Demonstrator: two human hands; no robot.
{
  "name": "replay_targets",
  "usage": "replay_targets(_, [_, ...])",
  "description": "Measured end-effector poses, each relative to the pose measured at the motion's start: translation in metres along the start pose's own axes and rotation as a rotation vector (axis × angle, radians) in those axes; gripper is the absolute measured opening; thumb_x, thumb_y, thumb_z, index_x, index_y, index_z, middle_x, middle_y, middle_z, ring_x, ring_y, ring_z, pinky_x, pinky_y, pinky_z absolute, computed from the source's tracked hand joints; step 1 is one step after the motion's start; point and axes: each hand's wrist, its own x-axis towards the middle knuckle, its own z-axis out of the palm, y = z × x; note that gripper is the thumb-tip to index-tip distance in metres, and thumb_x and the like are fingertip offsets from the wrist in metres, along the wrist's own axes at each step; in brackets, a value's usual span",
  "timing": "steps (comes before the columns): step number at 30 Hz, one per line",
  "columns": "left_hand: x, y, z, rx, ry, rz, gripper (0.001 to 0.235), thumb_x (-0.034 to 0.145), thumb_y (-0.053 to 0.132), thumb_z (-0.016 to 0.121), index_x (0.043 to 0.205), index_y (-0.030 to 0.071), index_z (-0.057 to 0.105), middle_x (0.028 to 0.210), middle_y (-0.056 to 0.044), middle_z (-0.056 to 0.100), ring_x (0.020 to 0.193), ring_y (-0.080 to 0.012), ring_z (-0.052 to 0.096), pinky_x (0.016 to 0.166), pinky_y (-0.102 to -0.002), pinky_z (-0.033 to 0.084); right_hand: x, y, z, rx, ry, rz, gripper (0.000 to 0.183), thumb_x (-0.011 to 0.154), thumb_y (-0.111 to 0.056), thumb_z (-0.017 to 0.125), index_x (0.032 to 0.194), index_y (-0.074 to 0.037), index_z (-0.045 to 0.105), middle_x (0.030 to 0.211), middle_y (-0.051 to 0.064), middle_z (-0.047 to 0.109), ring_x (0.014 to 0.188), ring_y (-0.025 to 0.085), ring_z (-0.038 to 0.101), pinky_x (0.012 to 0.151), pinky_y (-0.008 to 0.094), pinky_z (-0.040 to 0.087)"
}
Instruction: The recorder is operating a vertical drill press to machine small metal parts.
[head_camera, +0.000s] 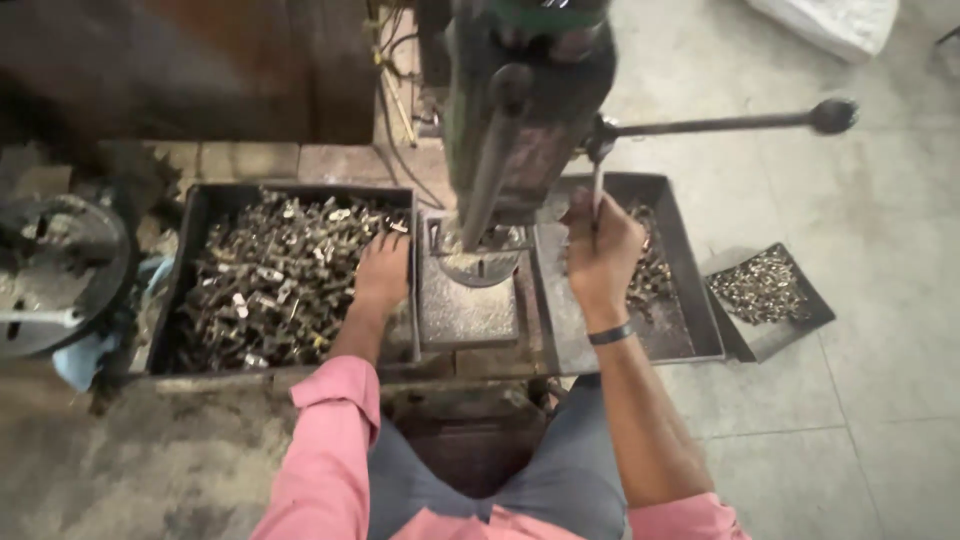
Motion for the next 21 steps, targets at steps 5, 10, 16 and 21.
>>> replay_targets(5, [-0.010, 0.008, -0.004, 0.028, -0.072, 0.004, 0.048, 0.070, 0.007, 0.068, 0.117, 0.006, 0.063, 0.131, -0.019, 0.059, 0.130, -0.0392, 0.048, 0.111, -0.051, 0.037, -0.002, 0.006, 0.005, 0.021, 0.051, 0.017, 0.030, 0.106, -0.018, 0.062, 0.082, 0.000, 0.067, 0.061, 0.009, 0.058, 0.054, 0.016, 0.052, 0.052, 0.035, 0.038])
replay_targets(10, [-0.044, 0.014, 0.005, 0.153, 0.043, 0.048, 0.021, 0.085, 0.006, 0.061, 0.106, 0.007, 0.066, 0.131, -0.018, 0.063, 0.134, -0.0360, 0.050, 0.116, -0.049, 0.039, 0.001, 0.007, 0.010, 0.013, 0.093, -0.072, 0.029, 0.106, -0.019, 0.064, 0.083, -0.001, 0.067, 0.066, 0.010, 0.059, 0.056, 0.017, 0.055, 0.054, 0.036, 0.038])
replay_targets(16, [-0.085, 0.037, -0.017, 0.147, 0.024, 0.055, 0.014, 0.084, 0.008, 0.059, 0.088, 0.004, 0.071, 0.115, -0.016, 0.066, 0.130, -0.0362, 0.055, 0.105, -0.048, 0.047, 0.007, 0.006, 0.017, 0.037, 0.137, -0.140, 0.027, 0.106, -0.016, 0.061, 0.082, -0.002, 0.066, 0.066, 0.010, 0.057, 0.054, 0.019, 0.056, 0.052, 0.034, 0.038])
replay_targets(21, [-0.098, 0.036, -0.019, 0.036, -0.044, -0.043, 0.017, 0.079, 0.005, 0.063, 0.092, 0.006, 0.073, 0.109, -0.017, 0.067, 0.125, -0.0379, 0.055, 0.097, -0.047, 0.050, 0.005, 0.018, 0.025, -0.013, 0.148, -0.115, 0.027, 0.106, -0.012, 0.063, 0.082, 0.000, 0.063, 0.066, 0.012, 0.051, 0.054, 0.022, 0.048, 0.053, 0.037, 0.034])
